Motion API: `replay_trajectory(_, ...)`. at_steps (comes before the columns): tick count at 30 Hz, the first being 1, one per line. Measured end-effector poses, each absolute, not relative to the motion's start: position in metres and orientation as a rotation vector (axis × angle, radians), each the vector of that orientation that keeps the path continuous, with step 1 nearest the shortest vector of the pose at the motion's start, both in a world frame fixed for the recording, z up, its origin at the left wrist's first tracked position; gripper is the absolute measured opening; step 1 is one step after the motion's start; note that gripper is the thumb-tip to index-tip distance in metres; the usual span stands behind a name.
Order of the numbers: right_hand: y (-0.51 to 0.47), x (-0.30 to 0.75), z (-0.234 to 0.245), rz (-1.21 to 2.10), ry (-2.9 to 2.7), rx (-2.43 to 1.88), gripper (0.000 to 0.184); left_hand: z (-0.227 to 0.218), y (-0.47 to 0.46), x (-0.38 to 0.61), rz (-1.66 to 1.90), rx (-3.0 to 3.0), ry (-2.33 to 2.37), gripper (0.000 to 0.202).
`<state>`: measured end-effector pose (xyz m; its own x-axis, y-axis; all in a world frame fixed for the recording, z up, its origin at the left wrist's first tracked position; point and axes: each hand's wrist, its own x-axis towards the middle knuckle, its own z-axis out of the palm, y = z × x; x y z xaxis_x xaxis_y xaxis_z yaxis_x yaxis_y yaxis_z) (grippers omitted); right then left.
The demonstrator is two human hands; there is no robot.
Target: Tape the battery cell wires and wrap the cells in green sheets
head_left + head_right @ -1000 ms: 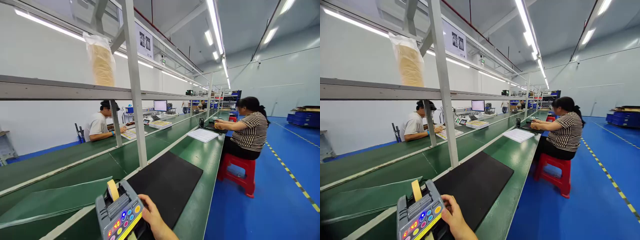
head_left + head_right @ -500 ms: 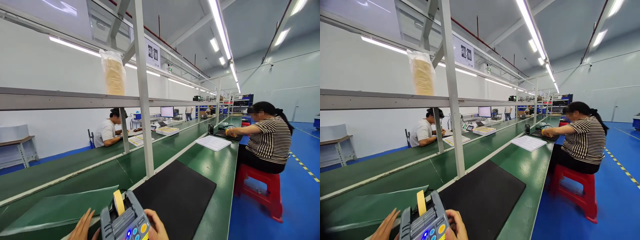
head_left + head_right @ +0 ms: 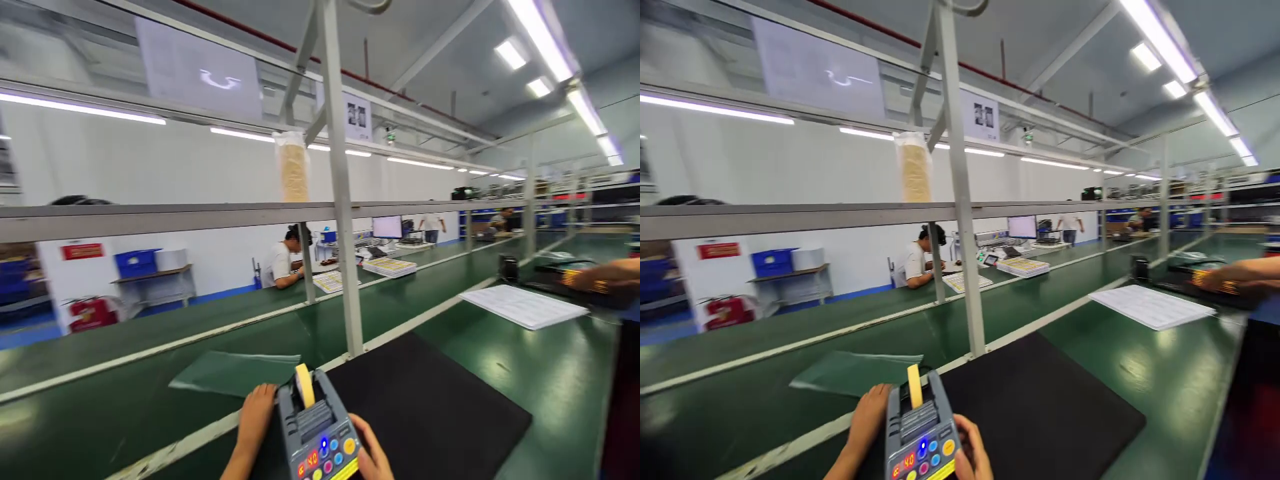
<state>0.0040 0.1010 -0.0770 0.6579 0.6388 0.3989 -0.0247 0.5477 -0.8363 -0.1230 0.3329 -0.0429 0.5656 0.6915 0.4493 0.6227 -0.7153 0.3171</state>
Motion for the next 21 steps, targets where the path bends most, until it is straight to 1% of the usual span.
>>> replay_trajectory(4,0.085,0.005,-0.075,0.518,-0.796,-0.939,0.056,-0.058,0.331,-0.139,1.11,2.299,1.36,0.019)
replay_trajectory(7,0.079,0.007,-0.081,0.567,-0.795,-0.974,0.056,-0.064,0.32,-0.159,1.277,1.957,1.461,0.023)
replay_trajectory(9,0.077,0.008,-0.088,0.591,-0.786,-0.999,0.057,-0.067,0.301,-0.178,1.346,1.769,1.44,0.025)
replay_trajectory(13,0.075,0.007,-0.092,0.643,-0.764,-1.057,0.06,-0.075,0.229,-0.226,1.419,1.605,1.249,0.028)
replay_trajectory(16,0.069,0.007,-0.078,0.656,-0.777,-1.071,0.063,-0.074,0.156,-0.271,1.407,1.6,1.148,0.028)
replay_trajectory(18,0.057,0.007,-0.063,0.554,-0.777,-1.063,0.065,-0.069,0.108,-0.305,1.389,1.62,1.114,0.026)
replay_trajectory(19,0.047,0.006,-0.055,0.434,-0.741,-1.06,0.063,-0.066,0.085,-0.323,1.375,1.637,1.096,0.026)
replay_trajectory(21,0.022,-0.005,-0.042,0.138,-0.561,-1.076,0.05,-0.06,0.043,-0.358,1.357,1.668,1.067,0.027)
